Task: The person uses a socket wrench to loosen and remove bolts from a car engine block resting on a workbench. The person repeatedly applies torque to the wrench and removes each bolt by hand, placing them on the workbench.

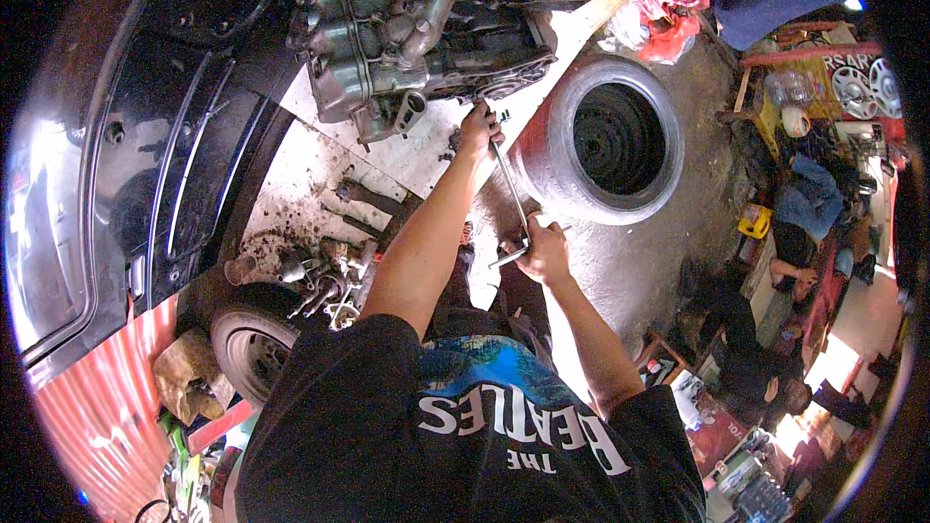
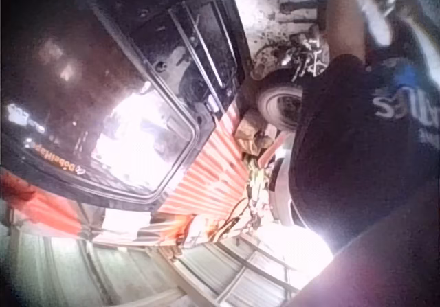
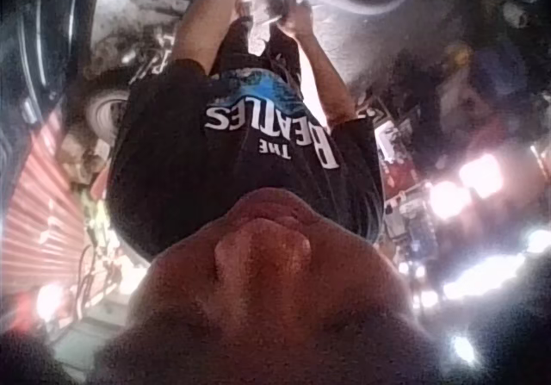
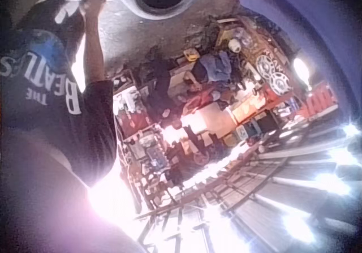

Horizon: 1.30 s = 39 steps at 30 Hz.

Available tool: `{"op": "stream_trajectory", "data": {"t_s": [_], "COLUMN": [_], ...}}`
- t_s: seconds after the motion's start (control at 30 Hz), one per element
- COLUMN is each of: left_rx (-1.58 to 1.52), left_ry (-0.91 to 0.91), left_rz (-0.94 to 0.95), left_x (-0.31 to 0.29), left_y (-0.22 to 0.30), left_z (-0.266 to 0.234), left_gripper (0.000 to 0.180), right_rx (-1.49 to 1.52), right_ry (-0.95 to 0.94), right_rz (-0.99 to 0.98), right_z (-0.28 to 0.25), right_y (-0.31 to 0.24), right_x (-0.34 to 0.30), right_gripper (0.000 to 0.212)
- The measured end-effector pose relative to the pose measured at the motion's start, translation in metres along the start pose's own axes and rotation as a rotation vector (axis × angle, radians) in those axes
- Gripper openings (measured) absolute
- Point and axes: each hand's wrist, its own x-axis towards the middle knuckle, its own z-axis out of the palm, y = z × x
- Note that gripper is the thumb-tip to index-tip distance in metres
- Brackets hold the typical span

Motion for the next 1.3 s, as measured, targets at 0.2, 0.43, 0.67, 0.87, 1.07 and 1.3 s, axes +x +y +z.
{"op": "stream_trajectory", "data": {"t_s": [0.2, 0.43, 0.67, 0.87, 1.07, 1.3], "left_rx": [-0.122, -0.193, -0.154, -0.091, -0.055, 0.018], "left_ry": [-0.020, -0.127, -0.071, -0.039, 0.085, 0.080], "left_rz": [-0.059, -0.078, -0.052, 0.015, 0.027, 0.019], "left_x": [-0.020, -0.013, -0.014, -0.012, -0.014, -0.009], "left_y": [0.004, 0.002, -0.001, -0.004, -0.008, -0.004], "left_z": [0.021, 0.005, 0.014, 0.008, 0.022, 0.009], "left_gripper": [0.032, 0.030, 0.028, 0.027, 0.028, 0.026], "right_rx": [1.726, 2.413, 1.699, 0.133, -0.271, 0.050], "right_ry": [0.256, 0.007, 0.428, 0.396, 0.074, 0.080], "right_rz": [0.207, 0.709, 0.693, 0.036, 0.202, 0.139], "right_z": [0.035, 0.027, 0.054, 0.017, 0.021, 0.026], "right_y": [-0.004, -0.022, -0.001, -0.012, -0.022, -0.012], "right_x": [-0.008, -0.001, -0.023, -0.058, -0.007, -0.001], "right_gripper": [0.047, 0.053, 0.061, 0.056, 0.049, 0.055]}}
